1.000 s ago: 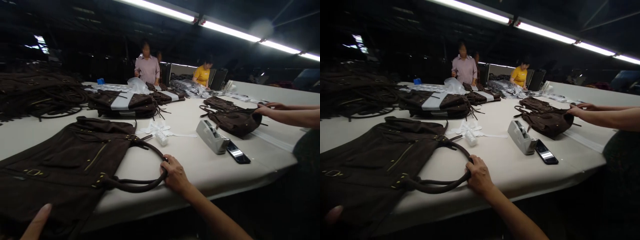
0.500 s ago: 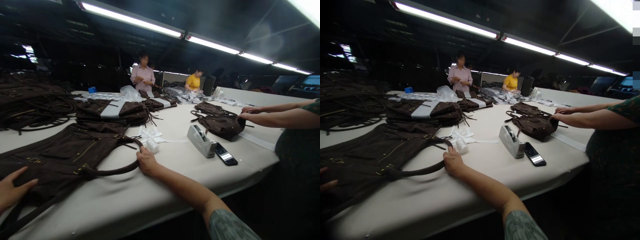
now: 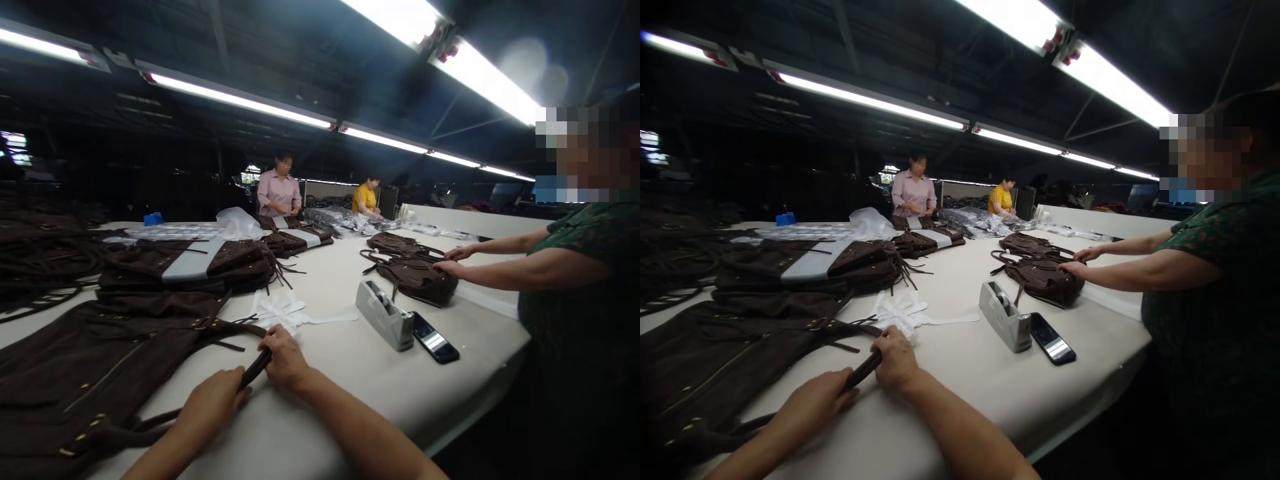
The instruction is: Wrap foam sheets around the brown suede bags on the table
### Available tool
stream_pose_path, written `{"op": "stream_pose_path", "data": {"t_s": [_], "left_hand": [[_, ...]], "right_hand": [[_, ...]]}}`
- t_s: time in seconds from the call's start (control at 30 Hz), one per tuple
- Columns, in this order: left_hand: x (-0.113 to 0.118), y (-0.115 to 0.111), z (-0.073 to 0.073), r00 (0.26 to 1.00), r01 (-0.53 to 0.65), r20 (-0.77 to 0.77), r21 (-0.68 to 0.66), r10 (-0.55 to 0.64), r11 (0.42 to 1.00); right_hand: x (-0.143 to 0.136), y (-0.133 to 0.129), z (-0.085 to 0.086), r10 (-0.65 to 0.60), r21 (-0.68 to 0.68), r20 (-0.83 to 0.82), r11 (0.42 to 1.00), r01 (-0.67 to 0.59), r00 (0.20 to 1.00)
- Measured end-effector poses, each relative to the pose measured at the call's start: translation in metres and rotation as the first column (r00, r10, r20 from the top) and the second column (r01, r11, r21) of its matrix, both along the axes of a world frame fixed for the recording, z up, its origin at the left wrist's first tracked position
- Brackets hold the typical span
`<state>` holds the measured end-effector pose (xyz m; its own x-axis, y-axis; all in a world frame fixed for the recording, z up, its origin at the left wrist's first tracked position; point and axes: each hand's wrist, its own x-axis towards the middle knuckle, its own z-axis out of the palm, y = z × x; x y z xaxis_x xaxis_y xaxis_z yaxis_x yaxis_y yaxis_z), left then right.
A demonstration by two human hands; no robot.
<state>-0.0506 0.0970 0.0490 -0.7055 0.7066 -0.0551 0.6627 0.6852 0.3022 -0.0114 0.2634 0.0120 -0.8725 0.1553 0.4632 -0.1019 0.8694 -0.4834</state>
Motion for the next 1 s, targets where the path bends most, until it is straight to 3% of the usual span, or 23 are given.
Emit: {"op": "stream_pose_path", "data": {"t_s": [0.07, 0.13, 0.2, 0.27, 0.37, 0.47, 0.53, 0.6, 0.7, 0.77, 0.83, 0.93, 1.0], "left_hand": [[-0.012, 0.018, -0.007, 0.983, 0.047, 0.173, 0.082, -0.061, 0.995], [-0.028, 0.025, -0.012, 0.885, 0.043, 0.446, 0.204, -0.132, 0.978], [-0.041, 0.023, -0.015, 0.776, -0.015, 0.605, 0.304, -0.181, 0.953], [-0.046, 0.016, -0.013, 0.749, -0.102, 0.634, 0.398, -0.193, 0.912], [-0.043, 0.002, -0.001, 0.745, -0.289, 0.645, 0.542, -0.170, 0.789], [-0.040, -0.006, 0.012, 0.714, -0.452, 0.684, 0.613, -0.150, 0.648], [-0.038, -0.008, 0.018, 0.695, -0.504, 0.701, 0.635, -0.162, 0.586], [-0.036, -0.007, 0.018, 0.690, -0.493, 0.697, 0.650, -0.195, 0.579], [-0.030, 0.001, 0.007, 0.709, -0.397, 0.673, 0.629, -0.212, 0.669], [-0.026, 0.007, -0.004, 0.723, -0.334, 0.663, 0.583, -0.196, 0.741], [-0.025, 0.012, -0.014, 0.719, -0.311, 0.669, 0.551, -0.187, 0.774], [-0.028, 0.014, -0.021, 0.684, -0.389, 0.703, 0.577, -0.195, 0.718], [-0.032, 0.013, -0.019, 0.677, -0.454, 0.709, 0.614, -0.198, 0.646]], "right_hand": [[0.002, 0.010, 0.007, -0.044, -0.023, -0.058, 0.999, 0.042, 0.997], [0.001, 0.020, 0.015, -0.137, -0.020, -0.145, 0.991, 0.135, 0.980], [-0.005, 0.030, 0.019, -0.221, 0.001, -0.175, 0.974, 0.225, 0.959], [-0.013, 0.037, 0.017, -0.273, 0.010, -0.079, 0.961, 0.275, 0.959], [-0.025, 0.043, 0.005, -0.284, 0.007, 0.137, 0.958, 0.285, 0.949], [-0.029, 0.044, -0.006, -0.262, 0.024, 0.157, 0.965, 0.261, 0.952], [-0.029, 0.046, -0.006, -0.278, 0.010, 0.127, 0.960, 0.279, 0.952], [-0.027, 0.051, 0.000, -0.317, -0.047, 0.081, 0.946, 0.321, 0.945], [-0.014, 0.068, 0.015, -0.398, -0.139, -0.077, 0.912, 0.386, 0.914], [-0.001, 0.085, 0.024, -0.487, -0.187, -0.198, 0.870, 0.455, 0.850], [0.012, 0.106, 0.031, -0.609, -0.234, -0.281, 0.793, 0.563, 0.741], [0.022, 0.136, 0.032, -0.751, -0.252, -0.308, 0.656, 0.711, 0.584], [0.020, 0.150, 0.026, -0.769, -0.179, -0.286, 0.629, 0.756, 0.572]]}}
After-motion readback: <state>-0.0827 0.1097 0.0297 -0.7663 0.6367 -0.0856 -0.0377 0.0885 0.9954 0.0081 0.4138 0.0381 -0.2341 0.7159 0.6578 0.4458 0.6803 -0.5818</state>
